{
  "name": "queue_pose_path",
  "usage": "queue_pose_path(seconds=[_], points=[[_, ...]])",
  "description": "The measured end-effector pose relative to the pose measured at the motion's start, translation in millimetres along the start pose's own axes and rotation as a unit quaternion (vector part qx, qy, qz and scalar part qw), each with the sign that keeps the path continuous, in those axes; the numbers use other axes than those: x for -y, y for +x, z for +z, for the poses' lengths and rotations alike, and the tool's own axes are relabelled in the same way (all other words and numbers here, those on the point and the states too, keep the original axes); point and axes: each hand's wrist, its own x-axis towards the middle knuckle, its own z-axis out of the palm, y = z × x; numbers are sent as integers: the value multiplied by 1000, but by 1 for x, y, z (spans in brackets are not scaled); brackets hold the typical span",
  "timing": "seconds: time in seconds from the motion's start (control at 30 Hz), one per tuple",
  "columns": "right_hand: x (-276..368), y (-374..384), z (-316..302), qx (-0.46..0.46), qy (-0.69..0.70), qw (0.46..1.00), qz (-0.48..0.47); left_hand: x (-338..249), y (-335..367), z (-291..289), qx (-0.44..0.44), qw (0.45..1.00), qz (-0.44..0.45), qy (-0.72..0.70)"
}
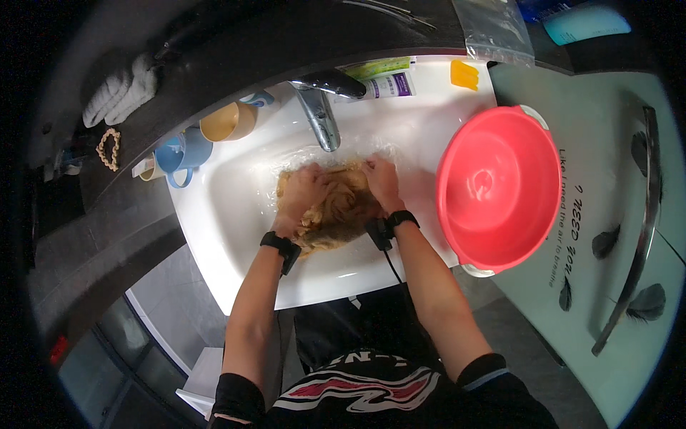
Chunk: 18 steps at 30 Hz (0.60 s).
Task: Washing a cloth in a sink and using it to clean a bathroom mirror.
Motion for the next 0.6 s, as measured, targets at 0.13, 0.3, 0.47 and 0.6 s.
queue_pose_path(seconds=[0.13, 0.3, 0.47, 0.6], points=[[5, -8, -12, -21, 24, 997, 64, -1, -14, -11, -170, 982, 32, 79], [35, -37, -5, -1, -149, 960, -236, 9, -51, -23, -121, 980, 112, 115], [29, -58, 11, 135, -117, 979, -96, 25, -51, 13, -10, 955, 188, 228], [12, -61, -12, 142, -68, 982, -105, 17, -46, 0, 66, 986, 141, -55]])
